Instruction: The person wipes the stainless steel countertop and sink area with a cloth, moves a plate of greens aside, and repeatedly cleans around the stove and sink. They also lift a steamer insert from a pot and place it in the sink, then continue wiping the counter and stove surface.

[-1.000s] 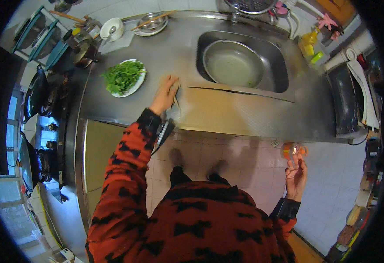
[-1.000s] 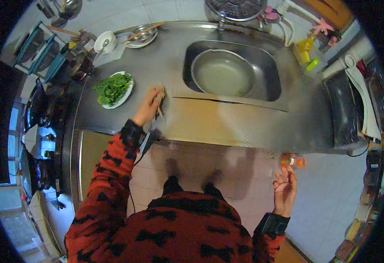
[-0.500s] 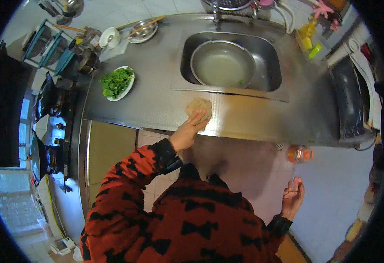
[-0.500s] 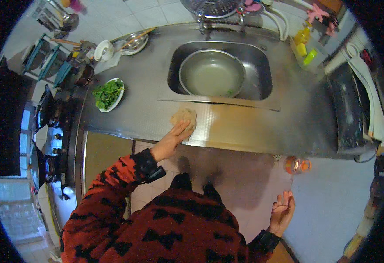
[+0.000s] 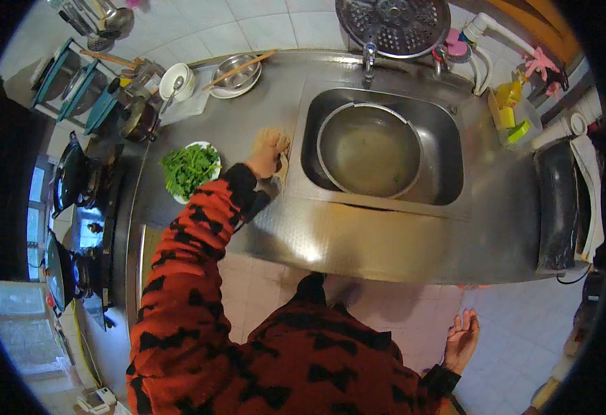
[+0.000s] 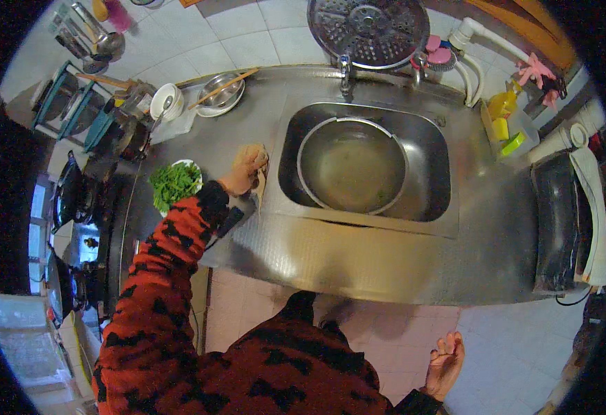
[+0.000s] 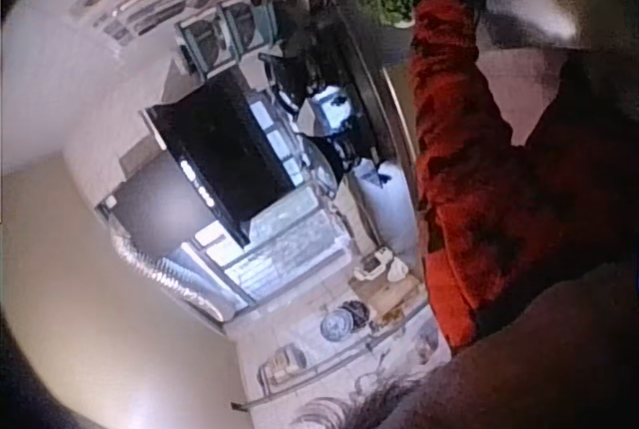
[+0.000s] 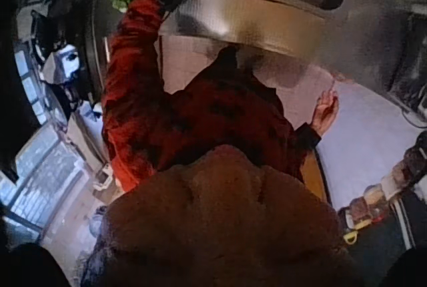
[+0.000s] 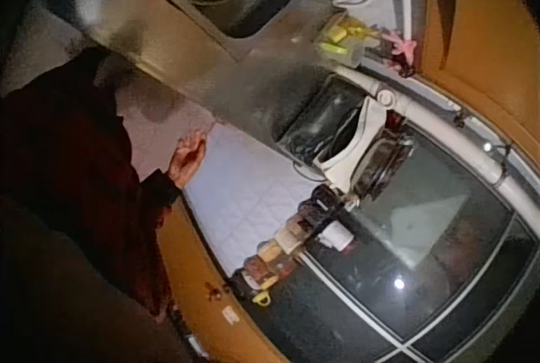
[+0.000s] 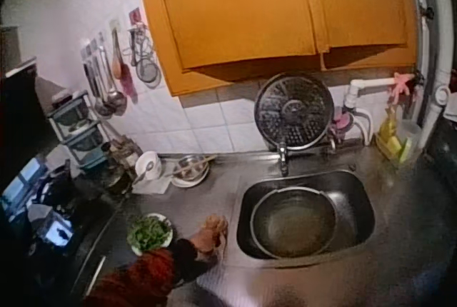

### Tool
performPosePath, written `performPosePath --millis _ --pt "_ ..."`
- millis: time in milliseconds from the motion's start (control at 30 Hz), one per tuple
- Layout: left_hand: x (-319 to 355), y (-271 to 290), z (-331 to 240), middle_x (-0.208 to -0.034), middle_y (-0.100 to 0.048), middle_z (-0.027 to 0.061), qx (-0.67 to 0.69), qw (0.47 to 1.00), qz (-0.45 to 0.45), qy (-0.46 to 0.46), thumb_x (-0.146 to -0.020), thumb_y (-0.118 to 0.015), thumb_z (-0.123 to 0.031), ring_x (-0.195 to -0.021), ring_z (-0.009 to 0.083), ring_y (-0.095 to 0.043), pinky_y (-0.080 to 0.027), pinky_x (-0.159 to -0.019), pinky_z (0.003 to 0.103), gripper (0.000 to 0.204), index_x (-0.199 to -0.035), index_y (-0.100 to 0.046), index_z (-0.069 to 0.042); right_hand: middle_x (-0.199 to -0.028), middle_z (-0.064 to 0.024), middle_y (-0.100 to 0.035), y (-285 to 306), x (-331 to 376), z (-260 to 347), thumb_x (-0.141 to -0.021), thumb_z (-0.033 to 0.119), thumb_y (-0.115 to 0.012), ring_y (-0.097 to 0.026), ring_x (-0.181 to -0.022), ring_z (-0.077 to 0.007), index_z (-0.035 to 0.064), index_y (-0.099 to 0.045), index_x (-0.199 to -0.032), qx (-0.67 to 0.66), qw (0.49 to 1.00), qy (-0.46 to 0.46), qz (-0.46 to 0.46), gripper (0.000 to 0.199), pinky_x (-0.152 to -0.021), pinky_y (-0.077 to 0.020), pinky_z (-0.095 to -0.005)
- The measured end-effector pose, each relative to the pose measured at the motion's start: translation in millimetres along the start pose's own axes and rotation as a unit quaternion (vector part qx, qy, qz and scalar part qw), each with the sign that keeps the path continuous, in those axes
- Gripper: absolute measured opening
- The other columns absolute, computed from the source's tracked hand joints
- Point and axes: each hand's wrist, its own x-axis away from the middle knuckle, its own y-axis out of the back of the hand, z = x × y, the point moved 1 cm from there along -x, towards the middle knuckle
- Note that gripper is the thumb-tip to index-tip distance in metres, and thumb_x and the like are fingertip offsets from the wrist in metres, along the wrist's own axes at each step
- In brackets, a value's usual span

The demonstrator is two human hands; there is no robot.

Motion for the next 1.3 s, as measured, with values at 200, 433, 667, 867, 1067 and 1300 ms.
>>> performPosePath --millis 200,433,667,867,1067,1300 --pt "-113 13 59 -0.108 -0.053 0.0151 0.095 0.988 0.125 -0.014 -0.062 -0.058 -0.003 -0.109 0.0354 -0.046 -0.04 -0.086 0.041 0.047 -0.109 -0.06 -0.012 -0.112 -0.0049 -0.057 -47 11 -9 -0.088 0.028 -0.057 -0.058 -0.087 -0.0161 0.0111 -0.052 -0.118 0.008 1.0 0.018 -0.018 0.035 -0.063 -0.0473 -0.0258" --pt "-220 15 92 -0.099 -0.056 0.0127 -0.119 0.977 -0.055 -0.168 -0.057 -0.056 0.0 -0.1 0.0361 -0.049 -0.041 -0.083 0.041 0.037 -0.093 -0.06 -0.009 -0.107 -0.0043 -0.056 -66 44 0 -0.088 0.03 -0.057 -0.056 -0.083 -0.0152 0.0103 -0.05 -0.121 0.034 0.996 0.048 -0.071 0.039 -0.06 -0.0447 -0.0227" --pt "-271 -1 127 -0.11 -0.053 0.0167 -0.101 0.966 -0.082 -0.223 -0.067 -0.053 0.003 -0.111 0.0371 -0.045 -0.037 -0.094 0.042 0.041 -0.107 -0.055 -0.006 -0.103 -0.0021 -0.057 -71 58 10 -0.09 0.029 -0.054 -0.058 -0.082 -0.0143 0.0096 -0.051 -0.119 0.058 0.988 0.031 -0.142 0.035 -0.056 -0.0473 -0.0218" --pt "-236 -3 175 -0.119 -0.051 0.0189 -0.104 0.941 -0.136 -0.292 -0.061 -0.061 -0.007 -0.116 0.04 -0.043 -0.033 -0.1 0.047 0.046 -0.107 -0.055 -0.005 -0.101 -0.0064 -0.059 -60 41 8 -0.089 0.026 -0.055 -0.059 -0.081 -0.0172 0.0057 -0.052 -0.116 -0.02 0.996 0.034 -0.078 0.034 -0.06 -0.0475 -0.0257" --pt "-118 -36 217 -0.135 -0.038 0.02 0.141 0.987 0.043 0.062 -0.068 -0.061 -0.005 -0.128 0.0402 -0.03 -0.021 -0.107 0.048 0.07 -0.134 -0.039 -0.007 -0.1 -0.0081 -0.063 -11 25 19 -0.088 0.027 -0.057 -0.062 -0.081 -0.0194 0.0061 -0.053 -0.113 -0.037 0.995 0.053 -0.076 0.033 -0.061 -0.0489 -0.028" --pt "56 -53 80 -0.133 -0.037 0.0226 -0.116 0.993 0.031 0.019 -0.06 -0.051 0.005 -0.125 0.048 -0.025 -0.021 -0.105 0.051 0.073 -0.131 -0.038 -0.004 -0.103 -0.0076 -0.062 100 -28 79 -0.089 0.033 -0.055 -0.061 -0.086 -0.0213 0.0087 -0.054 -0.113 -0.079 0.996 0.028 -0.004 0.034 -0.067 -0.0459 -0.0305"
